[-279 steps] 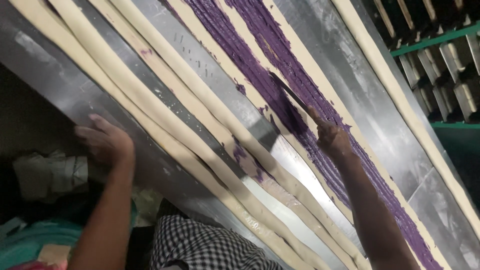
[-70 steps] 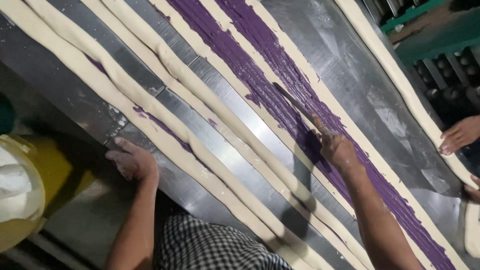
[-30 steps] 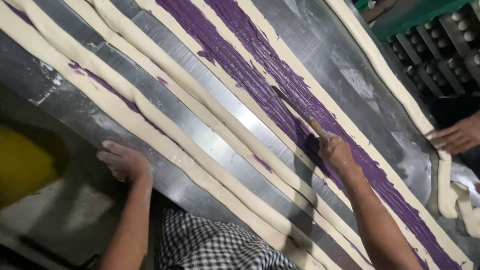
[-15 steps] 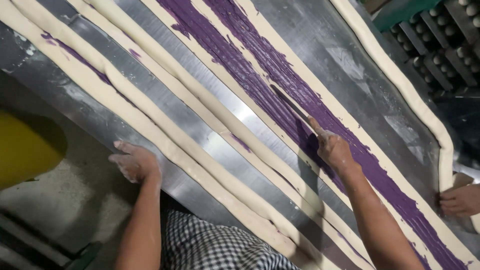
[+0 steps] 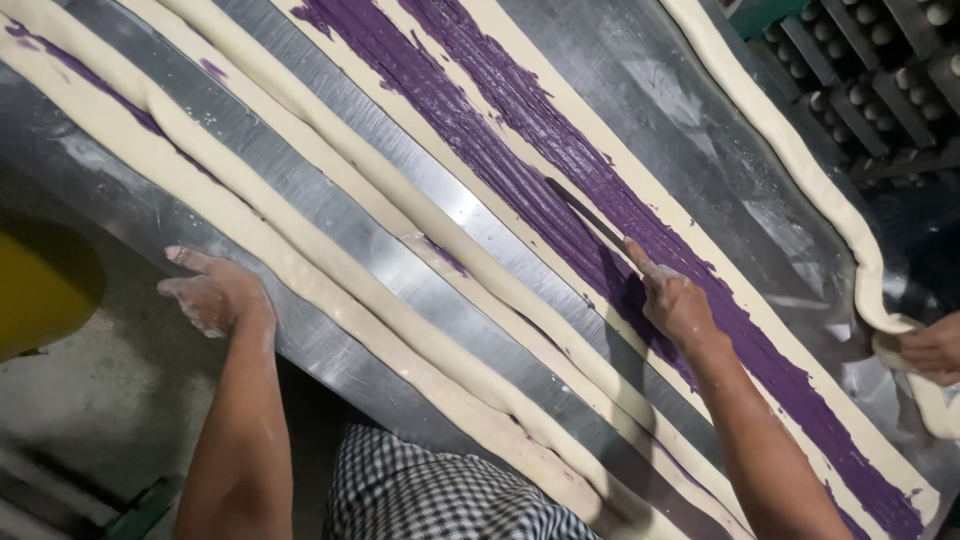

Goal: Prepare dough strips with purple filling for baking.

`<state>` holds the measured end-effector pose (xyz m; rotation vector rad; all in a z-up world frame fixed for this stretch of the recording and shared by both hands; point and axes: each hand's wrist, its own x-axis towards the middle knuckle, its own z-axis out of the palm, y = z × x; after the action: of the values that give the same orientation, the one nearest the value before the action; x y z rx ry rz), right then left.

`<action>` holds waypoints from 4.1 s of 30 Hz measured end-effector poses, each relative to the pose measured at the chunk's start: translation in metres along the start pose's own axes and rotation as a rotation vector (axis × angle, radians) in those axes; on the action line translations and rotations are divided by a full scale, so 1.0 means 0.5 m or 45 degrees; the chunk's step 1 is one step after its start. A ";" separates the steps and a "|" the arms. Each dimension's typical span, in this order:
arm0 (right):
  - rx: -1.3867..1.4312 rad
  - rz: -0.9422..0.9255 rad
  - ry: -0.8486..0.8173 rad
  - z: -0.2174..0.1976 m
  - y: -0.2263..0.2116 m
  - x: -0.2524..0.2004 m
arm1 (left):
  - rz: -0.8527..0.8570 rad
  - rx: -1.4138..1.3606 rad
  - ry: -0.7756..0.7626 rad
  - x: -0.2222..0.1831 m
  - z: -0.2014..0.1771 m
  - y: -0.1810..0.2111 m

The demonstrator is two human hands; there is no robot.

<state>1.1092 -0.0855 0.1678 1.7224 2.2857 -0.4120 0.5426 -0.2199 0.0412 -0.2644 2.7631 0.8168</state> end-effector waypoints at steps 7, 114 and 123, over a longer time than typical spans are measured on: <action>-0.042 0.013 0.002 0.011 0.043 -0.054 | -0.028 -0.004 -0.070 -0.016 -0.023 0.005; 0.046 0.149 -0.102 0.264 1.002 -0.852 | 0.062 -0.181 -0.179 -0.935 -0.074 -0.634; 0.105 0.096 -0.027 0.299 1.049 -0.901 | 0.098 -0.312 -0.070 -0.905 -0.028 -0.697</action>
<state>1.7398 -0.4055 0.1535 1.8280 2.2103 -0.5135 1.0553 -0.4693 0.0045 -0.1773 2.6347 1.1668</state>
